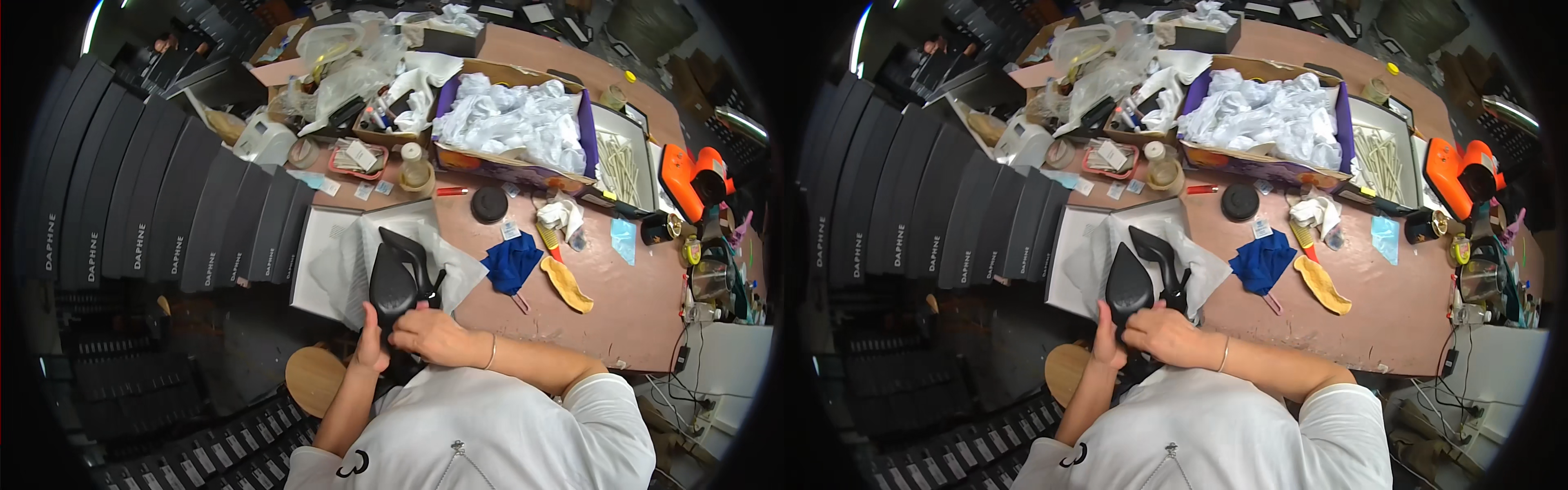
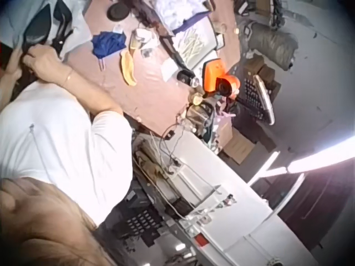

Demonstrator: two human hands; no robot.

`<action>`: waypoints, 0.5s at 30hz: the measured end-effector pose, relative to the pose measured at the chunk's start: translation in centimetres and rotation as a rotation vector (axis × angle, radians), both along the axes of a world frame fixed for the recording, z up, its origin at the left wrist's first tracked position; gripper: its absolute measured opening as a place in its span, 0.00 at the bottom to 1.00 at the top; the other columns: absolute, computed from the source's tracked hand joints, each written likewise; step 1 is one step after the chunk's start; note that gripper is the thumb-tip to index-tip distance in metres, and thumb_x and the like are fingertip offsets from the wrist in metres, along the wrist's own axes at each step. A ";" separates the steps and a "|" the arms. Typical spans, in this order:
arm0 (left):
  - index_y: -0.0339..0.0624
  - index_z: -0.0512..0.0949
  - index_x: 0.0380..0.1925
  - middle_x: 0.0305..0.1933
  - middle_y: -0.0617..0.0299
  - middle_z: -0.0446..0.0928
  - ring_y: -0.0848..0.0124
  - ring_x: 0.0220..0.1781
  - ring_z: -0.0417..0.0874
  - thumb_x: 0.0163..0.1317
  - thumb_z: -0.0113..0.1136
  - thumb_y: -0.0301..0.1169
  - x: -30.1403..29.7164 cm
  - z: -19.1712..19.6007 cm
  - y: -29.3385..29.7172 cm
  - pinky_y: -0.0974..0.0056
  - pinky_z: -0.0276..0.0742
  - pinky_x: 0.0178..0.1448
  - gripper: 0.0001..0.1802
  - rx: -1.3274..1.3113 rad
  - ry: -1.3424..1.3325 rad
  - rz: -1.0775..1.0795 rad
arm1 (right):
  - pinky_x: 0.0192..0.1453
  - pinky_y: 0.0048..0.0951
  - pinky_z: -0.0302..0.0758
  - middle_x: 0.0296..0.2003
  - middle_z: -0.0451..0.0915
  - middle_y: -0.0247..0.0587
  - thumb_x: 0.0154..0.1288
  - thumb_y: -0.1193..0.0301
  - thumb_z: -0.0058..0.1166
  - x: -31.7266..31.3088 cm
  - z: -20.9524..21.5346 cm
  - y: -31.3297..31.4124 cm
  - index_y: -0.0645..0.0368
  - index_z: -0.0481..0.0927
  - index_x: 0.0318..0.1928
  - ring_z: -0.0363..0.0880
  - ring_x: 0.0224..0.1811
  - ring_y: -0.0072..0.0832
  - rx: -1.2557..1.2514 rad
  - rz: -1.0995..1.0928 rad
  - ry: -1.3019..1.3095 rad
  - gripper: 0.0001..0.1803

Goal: Packing finished high-heel shoes into boxes, including cleaning and wrapping with tissue paper.

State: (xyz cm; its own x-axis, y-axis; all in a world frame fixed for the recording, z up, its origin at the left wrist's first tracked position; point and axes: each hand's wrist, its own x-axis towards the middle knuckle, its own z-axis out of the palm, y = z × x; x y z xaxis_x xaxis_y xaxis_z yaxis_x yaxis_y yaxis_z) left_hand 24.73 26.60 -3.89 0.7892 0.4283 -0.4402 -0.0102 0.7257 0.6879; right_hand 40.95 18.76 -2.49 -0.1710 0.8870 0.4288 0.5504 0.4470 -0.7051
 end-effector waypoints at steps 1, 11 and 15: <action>0.35 0.63 0.65 0.61 0.46 0.72 0.56 0.63 0.75 0.64 0.30 0.71 0.2 -0.1 0.1 0.54 0.73 0.64 0.50 -0.070 -0.037 0.018 | 0.37 0.36 0.76 0.34 0.75 0.38 0.54 0.76 0.59 -0.4 -0.8 -0.3 0.57 0.79 0.38 0.78 0.37 0.37 -0.002 0.092 0.012 0.09; 0.42 0.71 0.55 0.52 0.53 0.75 0.62 0.38 0.80 0.65 0.41 0.68 -0.3 -0.4 2.4 0.57 0.77 0.47 0.39 -0.192 -0.010 0.419 | 0.43 0.38 0.76 0.36 0.80 0.49 0.59 0.75 0.59 5.8 0.4 -2.5 0.64 0.80 0.42 0.80 0.38 0.45 -0.327 -0.183 0.254 0.11; 0.46 0.72 0.53 0.52 0.54 0.75 0.66 0.33 0.77 0.62 0.42 0.70 1.5 0.2 2.2 0.62 0.75 0.41 0.39 -0.215 0.086 0.632 | 0.46 0.32 0.73 0.41 0.78 0.36 0.55 0.72 0.60 1.2 3.4 -1.8 0.54 0.78 0.48 0.76 0.41 0.32 0.104 0.041 -0.026 0.17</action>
